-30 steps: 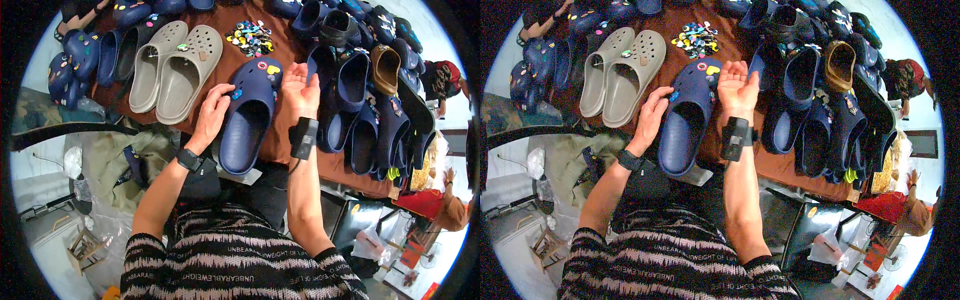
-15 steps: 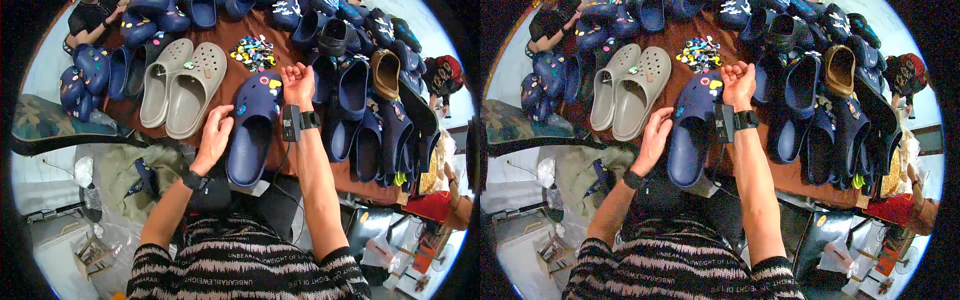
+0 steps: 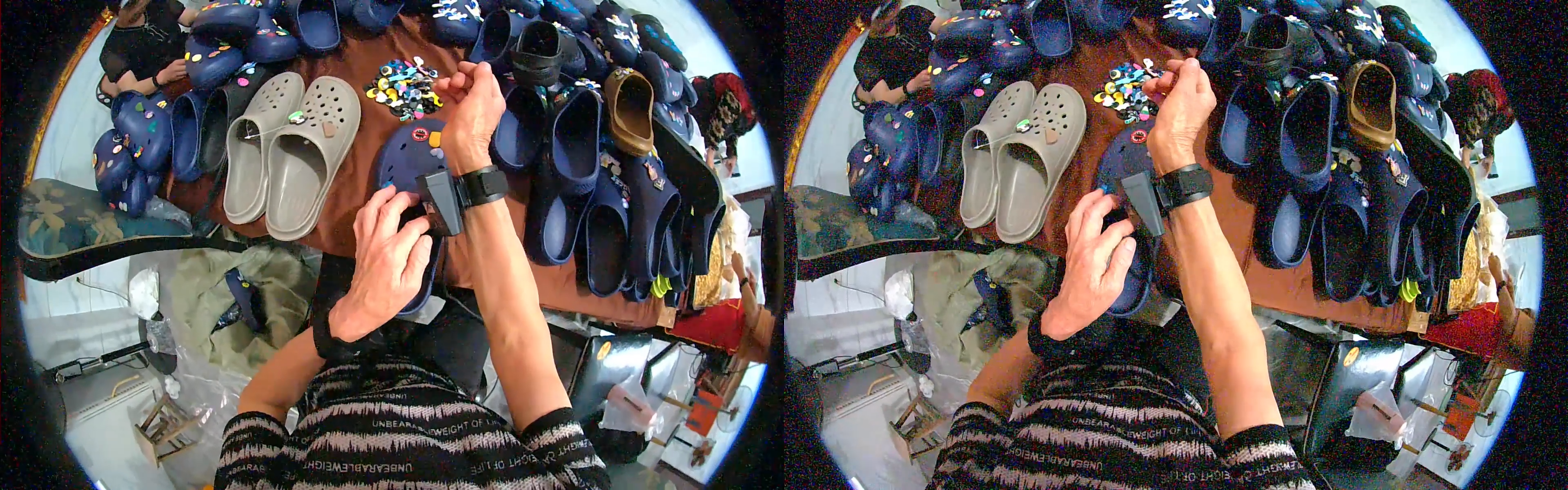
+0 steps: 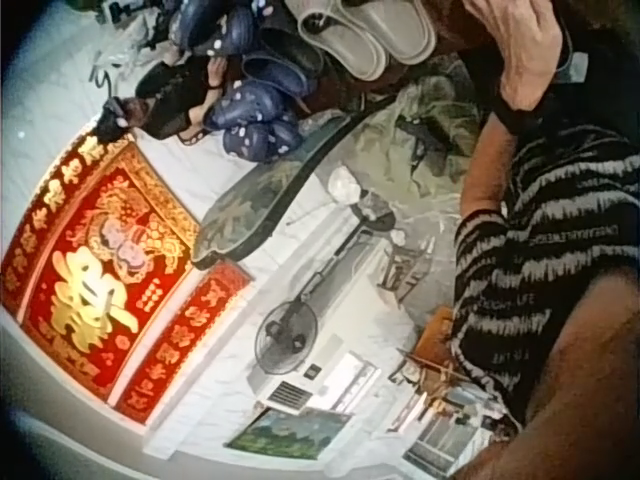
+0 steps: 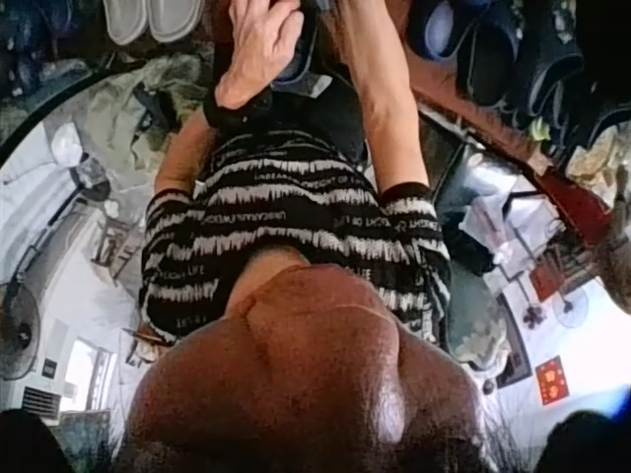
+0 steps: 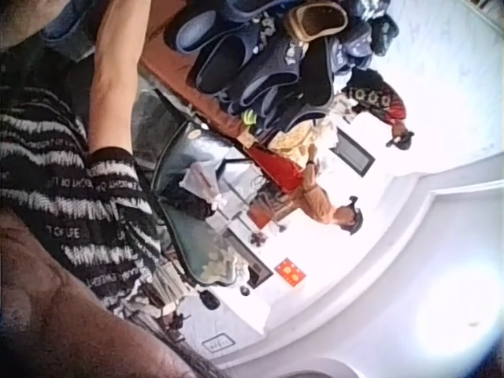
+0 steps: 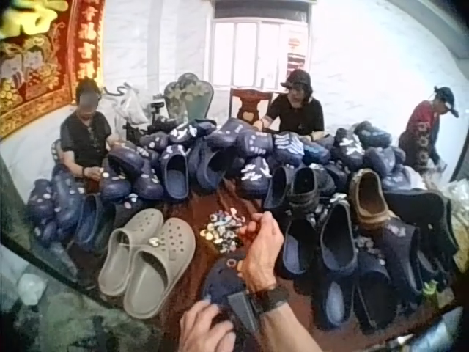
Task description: Attaching decorative charms to rubber clogs.
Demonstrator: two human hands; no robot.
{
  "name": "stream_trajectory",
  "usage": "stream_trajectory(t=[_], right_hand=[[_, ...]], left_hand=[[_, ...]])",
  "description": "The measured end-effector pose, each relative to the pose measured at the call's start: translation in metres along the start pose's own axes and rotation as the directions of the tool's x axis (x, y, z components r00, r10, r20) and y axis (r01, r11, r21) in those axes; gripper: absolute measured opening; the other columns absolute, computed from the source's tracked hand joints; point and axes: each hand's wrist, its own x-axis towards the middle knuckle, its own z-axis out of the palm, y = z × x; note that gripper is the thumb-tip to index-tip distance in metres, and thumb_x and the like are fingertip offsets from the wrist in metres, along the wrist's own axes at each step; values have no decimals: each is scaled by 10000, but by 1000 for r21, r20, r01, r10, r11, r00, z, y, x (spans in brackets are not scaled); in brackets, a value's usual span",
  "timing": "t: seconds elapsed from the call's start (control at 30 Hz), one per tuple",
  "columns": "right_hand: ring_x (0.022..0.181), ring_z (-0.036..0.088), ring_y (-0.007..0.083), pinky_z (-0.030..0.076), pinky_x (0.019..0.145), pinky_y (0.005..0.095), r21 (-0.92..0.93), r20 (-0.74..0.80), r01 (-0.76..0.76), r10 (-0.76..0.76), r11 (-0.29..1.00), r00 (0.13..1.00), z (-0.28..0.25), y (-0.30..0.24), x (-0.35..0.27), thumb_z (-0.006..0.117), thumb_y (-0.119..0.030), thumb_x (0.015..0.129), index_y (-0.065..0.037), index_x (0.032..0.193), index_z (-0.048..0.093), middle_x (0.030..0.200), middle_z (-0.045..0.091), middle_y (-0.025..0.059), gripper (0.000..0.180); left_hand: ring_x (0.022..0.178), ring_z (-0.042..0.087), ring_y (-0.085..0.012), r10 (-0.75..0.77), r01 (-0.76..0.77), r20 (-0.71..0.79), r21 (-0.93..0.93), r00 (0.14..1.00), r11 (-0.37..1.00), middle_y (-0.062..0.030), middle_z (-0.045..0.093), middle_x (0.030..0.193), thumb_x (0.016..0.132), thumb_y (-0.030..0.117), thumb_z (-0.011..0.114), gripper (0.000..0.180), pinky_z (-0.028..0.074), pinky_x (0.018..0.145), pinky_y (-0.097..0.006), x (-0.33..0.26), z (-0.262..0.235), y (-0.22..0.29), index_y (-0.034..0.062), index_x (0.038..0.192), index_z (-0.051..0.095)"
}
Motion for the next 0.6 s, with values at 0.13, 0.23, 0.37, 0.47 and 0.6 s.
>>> stream_trajectory(t=[0.13,0.23,0.37,0.47,0.6], right_hand=[[558,524,129,512,545,293,-16,37,68,-67,998,997,6,0,-3,474,-272,1023,3,870,593,665,519,20,336],[566,518,112,510,546,284,-47,89,125,-120,991,989,7,0,-5,479,-263,1025,4,855,599,664,518,14,339],[574,523,99,508,549,283,-132,150,216,-196,967,969,7,5,-5,488,-262,1024,4,835,603,672,547,22,347],[568,523,95,494,545,275,-228,192,253,-212,940,958,4,3,-2,497,-269,1022,3,823,607,668,561,22,355],[547,463,76,398,512,273,-506,333,337,-180,794,925,-15,5,25,531,-234,982,-13,708,569,602,518,-8,354]], left_hand=[[1313,377,-425,-84,87,29,-149,996,985,-215,520,1260,942,187,574,223,300,1100,-499,-4,1,0,-17,1011,635],[1314,377,-422,-87,94,41,-212,995,973,-203,532,1238,945,171,570,200,304,1097,-496,-2,-1,1,-18,986,625],[1304,389,-424,-97,106,51,-247,994,963,-188,550,1193,949,154,565,182,308,1094,-495,0,-4,1,-18,962,620],[1273,430,-401,-72,81,50,-207,996,975,-162,569,1153,946,142,572,165,326,1084,-481,3,-6,-2,-7,957,643],[1201,509,-344,-71,59,-41,-246,997,967,-132,597,1109,944,110,567,150,370,1058,-439,2,-9,-34,19,972,683]])
